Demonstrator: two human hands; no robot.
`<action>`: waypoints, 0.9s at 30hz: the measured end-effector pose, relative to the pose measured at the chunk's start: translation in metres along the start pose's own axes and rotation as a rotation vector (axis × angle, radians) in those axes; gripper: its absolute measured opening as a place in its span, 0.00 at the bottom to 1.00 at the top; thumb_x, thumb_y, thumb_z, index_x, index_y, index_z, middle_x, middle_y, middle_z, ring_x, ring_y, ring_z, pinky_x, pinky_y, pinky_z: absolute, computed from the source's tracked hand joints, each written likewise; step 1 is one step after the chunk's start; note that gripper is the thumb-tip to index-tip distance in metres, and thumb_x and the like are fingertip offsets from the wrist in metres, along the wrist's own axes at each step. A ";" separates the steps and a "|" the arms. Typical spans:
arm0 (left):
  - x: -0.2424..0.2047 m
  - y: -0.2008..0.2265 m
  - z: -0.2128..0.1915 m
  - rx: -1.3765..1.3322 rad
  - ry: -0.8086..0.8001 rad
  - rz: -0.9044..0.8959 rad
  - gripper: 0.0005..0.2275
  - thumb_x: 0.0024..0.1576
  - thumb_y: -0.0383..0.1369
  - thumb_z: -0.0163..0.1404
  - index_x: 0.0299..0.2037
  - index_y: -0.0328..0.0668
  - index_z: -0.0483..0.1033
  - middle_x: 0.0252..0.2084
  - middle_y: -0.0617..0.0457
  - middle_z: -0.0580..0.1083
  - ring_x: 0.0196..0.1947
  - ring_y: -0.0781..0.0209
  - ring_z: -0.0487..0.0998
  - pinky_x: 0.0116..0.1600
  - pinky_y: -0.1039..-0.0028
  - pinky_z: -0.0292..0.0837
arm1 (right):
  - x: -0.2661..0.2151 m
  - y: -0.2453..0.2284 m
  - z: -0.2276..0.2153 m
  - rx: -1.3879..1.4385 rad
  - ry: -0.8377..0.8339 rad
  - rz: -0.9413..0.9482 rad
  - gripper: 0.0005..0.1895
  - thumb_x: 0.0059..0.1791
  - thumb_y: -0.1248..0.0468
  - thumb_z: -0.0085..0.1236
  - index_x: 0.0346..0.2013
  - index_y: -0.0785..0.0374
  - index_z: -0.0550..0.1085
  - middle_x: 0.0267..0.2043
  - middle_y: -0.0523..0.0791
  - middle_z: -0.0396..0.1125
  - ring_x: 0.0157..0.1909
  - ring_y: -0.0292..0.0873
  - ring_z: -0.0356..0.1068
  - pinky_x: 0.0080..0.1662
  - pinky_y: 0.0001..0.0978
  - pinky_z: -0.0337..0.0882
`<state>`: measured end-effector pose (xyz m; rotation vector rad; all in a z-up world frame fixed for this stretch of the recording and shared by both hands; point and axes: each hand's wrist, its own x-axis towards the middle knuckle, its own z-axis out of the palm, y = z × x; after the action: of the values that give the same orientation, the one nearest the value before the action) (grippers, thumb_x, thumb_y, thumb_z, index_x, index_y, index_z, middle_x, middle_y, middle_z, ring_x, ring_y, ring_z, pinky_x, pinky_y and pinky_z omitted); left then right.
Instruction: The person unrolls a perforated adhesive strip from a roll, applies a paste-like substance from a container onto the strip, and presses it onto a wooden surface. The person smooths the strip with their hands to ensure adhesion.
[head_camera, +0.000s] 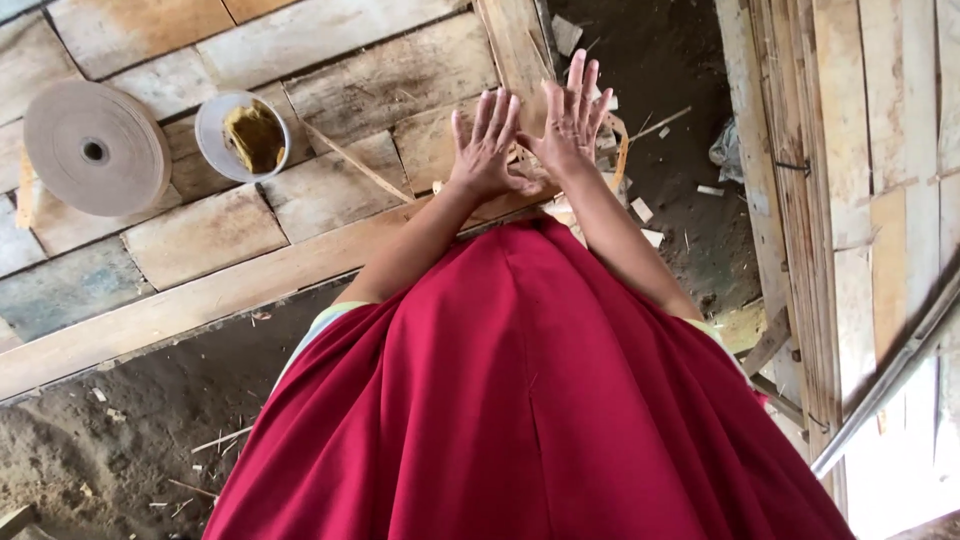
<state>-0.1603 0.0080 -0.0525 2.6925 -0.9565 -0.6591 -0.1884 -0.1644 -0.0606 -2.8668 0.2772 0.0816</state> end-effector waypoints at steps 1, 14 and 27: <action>-0.002 0.001 -0.002 -0.003 -0.004 0.003 0.65 0.44 0.73 0.62 0.79 0.47 0.29 0.81 0.50 0.27 0.79 0.49 0.23 0.71 0.29 0.18 | -0.004 0.004 0.006 -0.002 -0.004 0.004 0.59 0.40 0.31 0.77 0.71 0.53 0.56 0.76 0.48 0.04 0.77 0.52 0.08 0.71 0.67 0.20; -0.008 0.004 -0.031 -0.026 -0.114 0.053 0.63 0.44 0.68 0.63 0.79 0.52 0.30 0.78 0.44 0.23 0.76 0.41 0.18 0.69 0.26 0.15 | -0.053 0.040 0.037 -0.107 0.018 -0.105 0.66 0.37 0.15 0.50 0.77 0.49 0.52 0.78 0.49 0.04 0.78 0.55 0.06 0.70 0.67 0.17; -0.022 0.035 -0.094 -0.865 0.036 0.202 0.48 0.58 0.47 0.60 0.76 0.63 0.28 0.81 0.48 0.27 0.77 0.39 0.14 0.69 0.25 0.12 | -0.051 -0.017 -0.161 0.715 0.435 -0.270 0.10 0.53 0.79 0.47 0.47 0.67 0.68 0.40 0.50 0.71 0.42 0.45 0.74 0.47 0.36 0.77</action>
<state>-0.1496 -0.0002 0.0488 1.8178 -0.6921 -0.7522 -0.2300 -0.1815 0.1025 -2.1488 -0.0143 -0.5765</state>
